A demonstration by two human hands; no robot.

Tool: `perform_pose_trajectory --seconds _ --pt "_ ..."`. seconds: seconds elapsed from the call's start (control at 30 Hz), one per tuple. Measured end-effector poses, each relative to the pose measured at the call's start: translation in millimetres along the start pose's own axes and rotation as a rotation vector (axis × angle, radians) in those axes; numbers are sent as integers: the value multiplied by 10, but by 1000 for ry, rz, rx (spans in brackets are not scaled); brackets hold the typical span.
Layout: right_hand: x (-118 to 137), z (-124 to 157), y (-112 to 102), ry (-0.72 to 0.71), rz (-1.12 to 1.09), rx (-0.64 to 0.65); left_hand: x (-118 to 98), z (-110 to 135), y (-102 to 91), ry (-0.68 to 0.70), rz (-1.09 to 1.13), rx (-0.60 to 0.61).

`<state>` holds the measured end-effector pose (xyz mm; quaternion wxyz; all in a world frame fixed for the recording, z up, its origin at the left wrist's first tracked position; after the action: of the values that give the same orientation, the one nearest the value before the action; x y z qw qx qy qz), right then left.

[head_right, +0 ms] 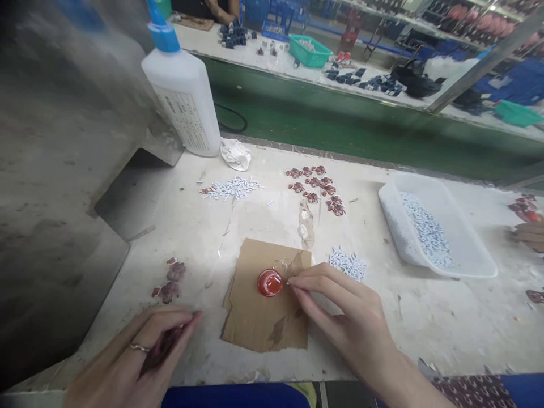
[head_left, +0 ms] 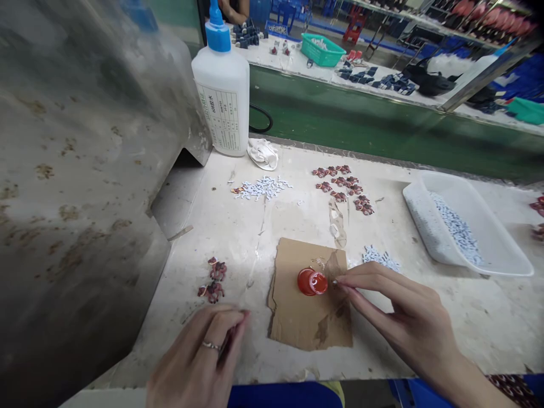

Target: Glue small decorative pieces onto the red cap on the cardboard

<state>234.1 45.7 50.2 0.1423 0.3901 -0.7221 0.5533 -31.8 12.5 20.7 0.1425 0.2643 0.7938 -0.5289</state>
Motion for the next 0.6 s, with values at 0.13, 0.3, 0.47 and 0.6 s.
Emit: perform_pose_trajectory --seconds 0.13,0.3,0.47,0.6 --pt "-12 10 -27 -1 6 2 53 40 11 102 -94 88" --pt "-20 15 -47 7 21 -17 227 68 -83 87 -79 124" --pt "12 26 -46 -9 -18 -28 284 86 -43 87 -158 81" --pt "135 15 -73 -16 -54 -33 108 17 -63 35 105 26"
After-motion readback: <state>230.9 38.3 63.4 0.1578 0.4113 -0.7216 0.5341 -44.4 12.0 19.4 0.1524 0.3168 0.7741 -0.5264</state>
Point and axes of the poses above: each hand's wrist, its own z-axis away from the middle knuckle, its own y-axis out of the palm, x = y × z, the point moved 3 cm from there along -z, towards the middle knuckle, and after that the axes turned 6 degrees about -x, right-handed, at the moved point
